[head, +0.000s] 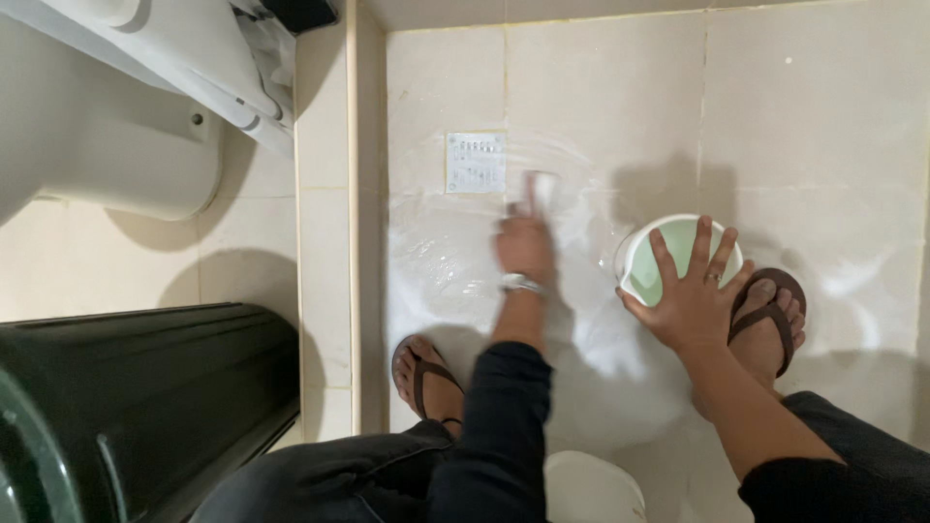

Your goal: The person scrubs a tiled bathroom floor using a white brush and a green liquid cleaning solution. They pour the solution from a small white pitcher onto the floor and scrub the tiles and grout lines near a drain.

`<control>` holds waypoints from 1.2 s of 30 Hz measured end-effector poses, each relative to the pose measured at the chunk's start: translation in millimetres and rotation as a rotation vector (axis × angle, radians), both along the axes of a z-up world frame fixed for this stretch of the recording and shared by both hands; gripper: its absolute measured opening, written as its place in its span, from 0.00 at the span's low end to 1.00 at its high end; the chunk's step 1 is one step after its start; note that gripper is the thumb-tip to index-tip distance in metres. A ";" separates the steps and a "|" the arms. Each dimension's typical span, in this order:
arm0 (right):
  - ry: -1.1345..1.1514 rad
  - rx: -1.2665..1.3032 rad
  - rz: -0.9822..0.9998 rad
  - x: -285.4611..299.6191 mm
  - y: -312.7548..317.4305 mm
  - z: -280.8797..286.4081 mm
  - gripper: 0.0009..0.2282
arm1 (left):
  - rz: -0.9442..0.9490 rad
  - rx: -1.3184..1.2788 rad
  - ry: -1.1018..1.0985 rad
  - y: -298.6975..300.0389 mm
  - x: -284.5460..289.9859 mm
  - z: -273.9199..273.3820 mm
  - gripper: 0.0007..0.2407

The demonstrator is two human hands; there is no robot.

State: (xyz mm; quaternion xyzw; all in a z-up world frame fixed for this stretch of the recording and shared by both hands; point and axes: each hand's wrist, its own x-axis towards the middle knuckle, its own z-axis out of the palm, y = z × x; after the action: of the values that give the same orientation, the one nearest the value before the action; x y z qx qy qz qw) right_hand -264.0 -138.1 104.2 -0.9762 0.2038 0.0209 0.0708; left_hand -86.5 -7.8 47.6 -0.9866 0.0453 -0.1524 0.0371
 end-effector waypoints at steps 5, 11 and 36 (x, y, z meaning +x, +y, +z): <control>-0.044 -0.015 0.015 10.3 -5.3 3.2 0.44 | 0.095 -0.025 0.305 140.7 43.9 -0.5 0.27; -0.018 0.045 -0.011 11.7 -4.7 5.4 0.43 | 0.247 -0.185 0.564 171.6 10.1 -13.4 0.41; 0.098 0.060 -0.061 23.9 -10.5 8.9 0.45 | 0.541 -0.181 0.498 182.8 14.5 -33.8 0.46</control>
State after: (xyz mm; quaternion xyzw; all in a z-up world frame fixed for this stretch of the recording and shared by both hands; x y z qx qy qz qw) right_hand -240.1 -148.5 113.1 -0.9648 0.2361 0.0725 0.0908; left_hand -71.9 175.0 13.7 -0.9690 -0.2228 0.1043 -0.0233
